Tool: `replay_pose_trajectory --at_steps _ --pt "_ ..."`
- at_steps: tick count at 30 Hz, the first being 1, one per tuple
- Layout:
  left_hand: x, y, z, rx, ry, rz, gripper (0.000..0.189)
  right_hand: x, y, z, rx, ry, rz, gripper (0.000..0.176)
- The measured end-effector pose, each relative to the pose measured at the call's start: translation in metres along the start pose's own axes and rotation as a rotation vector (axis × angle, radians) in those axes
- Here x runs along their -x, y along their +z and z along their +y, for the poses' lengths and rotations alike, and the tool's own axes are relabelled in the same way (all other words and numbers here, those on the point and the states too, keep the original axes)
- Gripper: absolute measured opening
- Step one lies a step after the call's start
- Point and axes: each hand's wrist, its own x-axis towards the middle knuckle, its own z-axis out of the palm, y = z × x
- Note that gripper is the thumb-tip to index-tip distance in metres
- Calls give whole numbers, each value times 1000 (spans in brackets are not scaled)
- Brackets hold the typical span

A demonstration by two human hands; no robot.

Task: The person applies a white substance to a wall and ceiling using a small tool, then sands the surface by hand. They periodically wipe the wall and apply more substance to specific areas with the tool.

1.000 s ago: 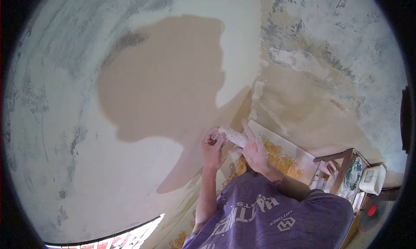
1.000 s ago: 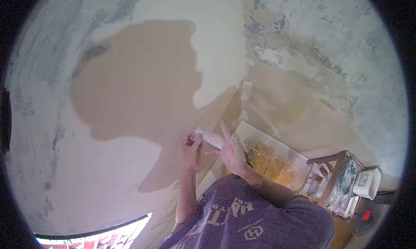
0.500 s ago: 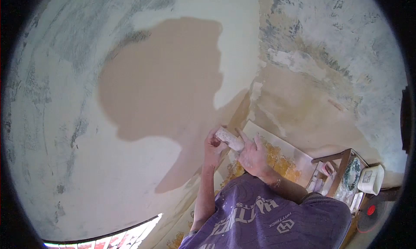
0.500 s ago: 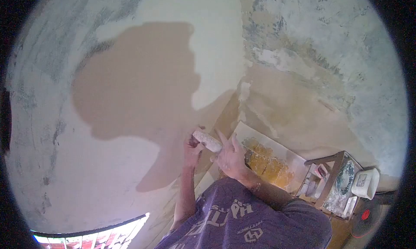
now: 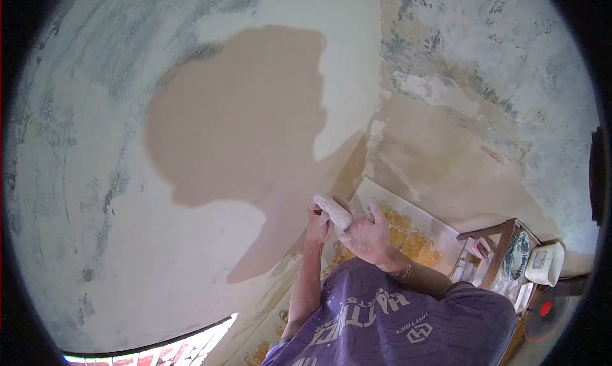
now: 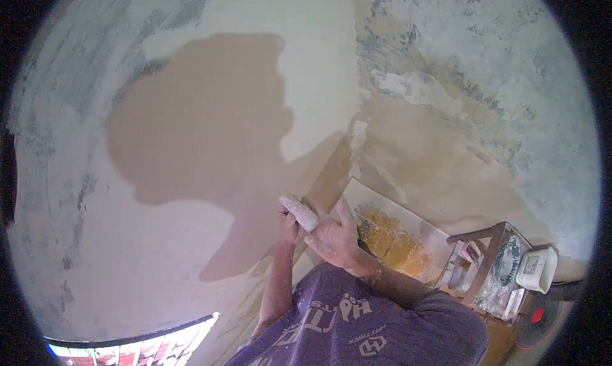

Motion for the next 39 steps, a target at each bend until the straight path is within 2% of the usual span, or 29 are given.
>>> replay_pose_trajectory --at_steps 1,4,10,13,16,19,22,24,27,31,33,36,39 --pt "1 -2 -3 9 -5 -2 25 -1 6 1 -24 -5 -12 79" --pt "3 3 -8 18 -9 -5 36 -3 20 5 40 -130 201 78" --pt "8 43 9 -41 57 -47 54 -5 17 0 229 -154 151 83" --pt "10 40 14 -126 -10 16 56 -4 -4 -1 116 -106 -97 83" --pt "9 31 10 -140 -20 29 55 -3 12 2 52 -132 130 83" --pt "7 19 13 -239 15 30 52 -1 -3 -4 -96 -25 -45 85" --pt "4 6 18 -378 66 7 49 -2 15 -13 -109 7 116 87" --pt "3 17 26 -406 99 -35 48 0 2 -20 -168 44 106 88" --pt "7 30 26 -373 112 6 62 -2 -2 -20 -164 32 106 87" --pt "15 40 10 -263 140 80 50 -7 2 -13 82 -66 59 94" --pt "20 32 2 -234 91 96 41 -8 5 -5 181 -133 137 92" --pt "27 38 6 -260 -15 172 27 -4 -8 0 349 -181 141 90" --pt "28 47 21 -477 -132 249 17 -3 -20 5 475 -215 97 89"
